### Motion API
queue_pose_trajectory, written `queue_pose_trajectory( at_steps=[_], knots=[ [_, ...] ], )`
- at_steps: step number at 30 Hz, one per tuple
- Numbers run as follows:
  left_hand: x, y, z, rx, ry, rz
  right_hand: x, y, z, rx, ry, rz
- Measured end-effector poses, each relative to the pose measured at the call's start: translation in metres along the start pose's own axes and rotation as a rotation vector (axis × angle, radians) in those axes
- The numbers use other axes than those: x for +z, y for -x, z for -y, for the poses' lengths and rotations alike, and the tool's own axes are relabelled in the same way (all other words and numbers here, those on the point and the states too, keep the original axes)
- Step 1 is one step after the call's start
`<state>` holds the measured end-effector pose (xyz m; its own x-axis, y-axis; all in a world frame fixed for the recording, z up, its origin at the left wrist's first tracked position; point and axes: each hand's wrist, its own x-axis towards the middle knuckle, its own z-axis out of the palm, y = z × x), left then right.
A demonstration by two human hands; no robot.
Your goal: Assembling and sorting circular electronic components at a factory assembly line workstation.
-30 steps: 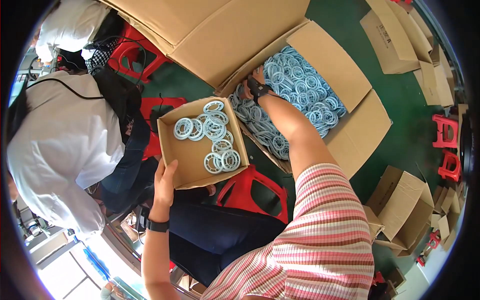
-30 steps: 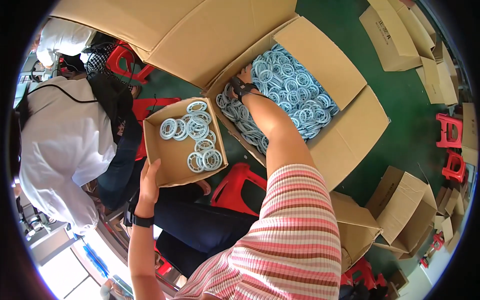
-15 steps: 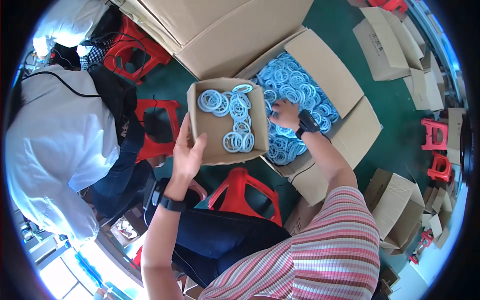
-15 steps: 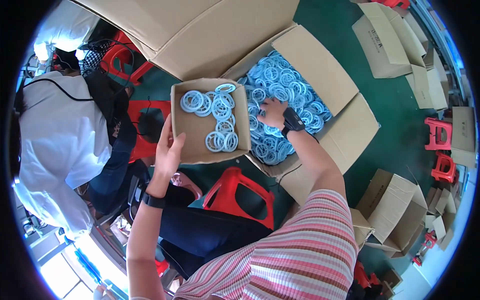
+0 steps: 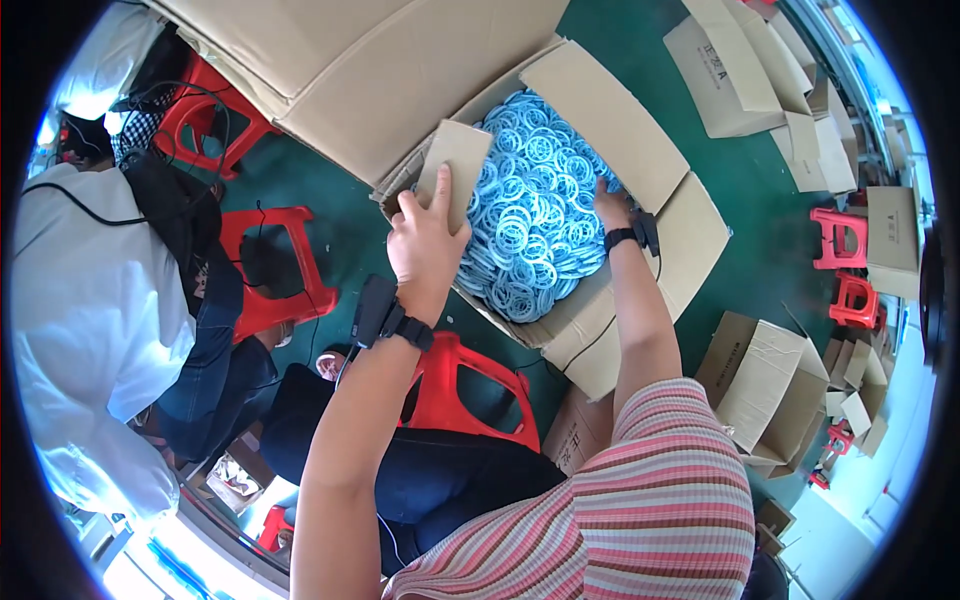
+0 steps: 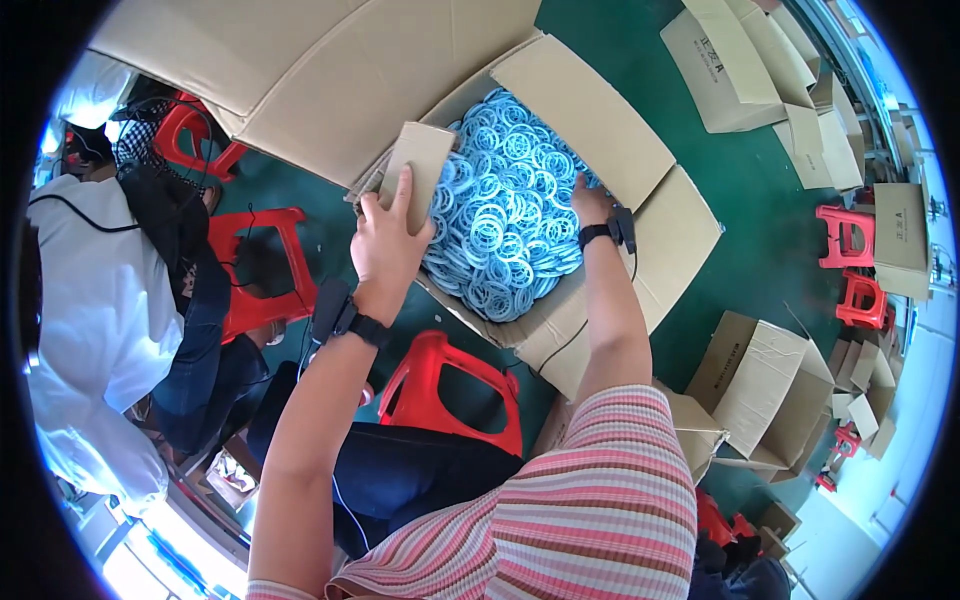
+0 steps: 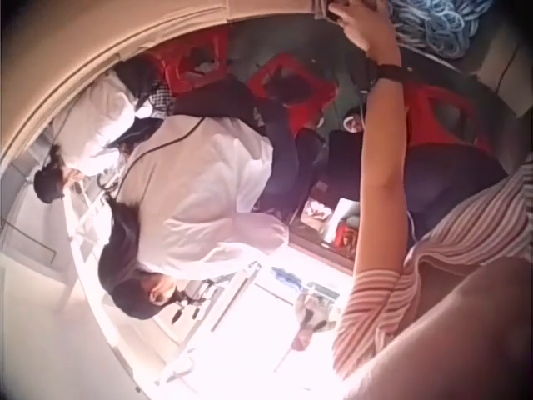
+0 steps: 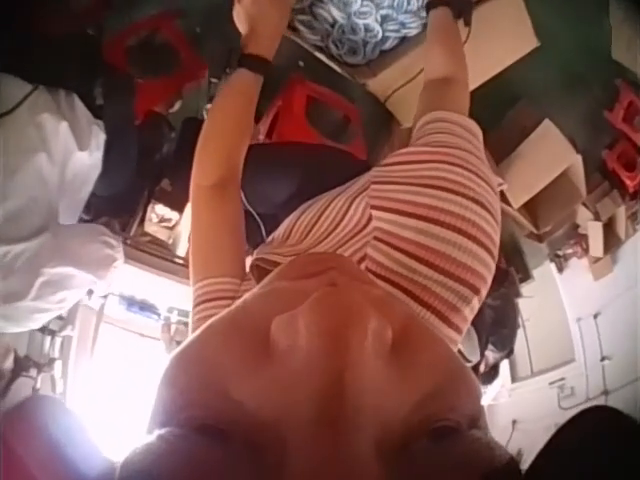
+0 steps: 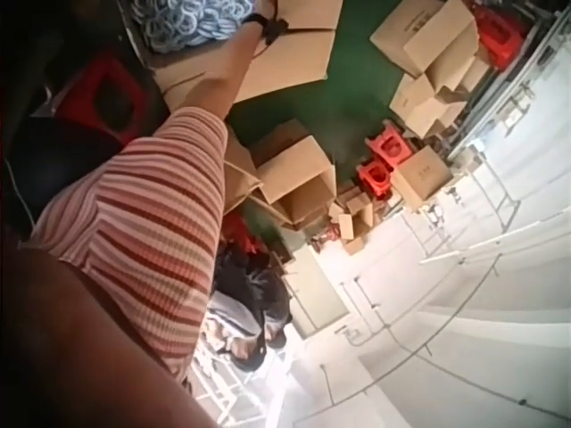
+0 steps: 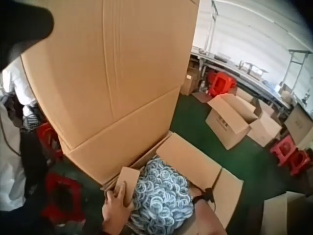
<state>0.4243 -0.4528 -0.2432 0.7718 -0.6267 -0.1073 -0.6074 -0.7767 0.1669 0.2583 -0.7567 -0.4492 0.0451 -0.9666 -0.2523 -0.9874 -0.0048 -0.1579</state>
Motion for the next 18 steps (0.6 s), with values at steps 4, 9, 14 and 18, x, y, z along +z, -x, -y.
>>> queue_pose_trajectory(
  at_steps=[4, 9, 14, 18],
  knots=[
    [0.028, -0.012, 0.022, 0.008, 0.103, -0.074, 0.004, -0.039, -0.015, -0.267, -0.235, 0.09],
    [0.042, -0.013, -0.002, 0.004, 0.091, 0.078, -0.016, -0.042, -0.023, -0.311, -0.316, 0.278],
    [0.04, -0.013, -0.002, 0.008, 0.11, 0.103, -0.031, 0.015, -0.004, 0.109, -0.851, 0.424],
    [0.033, -0.015, 0.017, -0.017, 0.153, 0.1, -0.031, 0.045, 0.004, 0.268, -1.016, 0.715]
  ],
)
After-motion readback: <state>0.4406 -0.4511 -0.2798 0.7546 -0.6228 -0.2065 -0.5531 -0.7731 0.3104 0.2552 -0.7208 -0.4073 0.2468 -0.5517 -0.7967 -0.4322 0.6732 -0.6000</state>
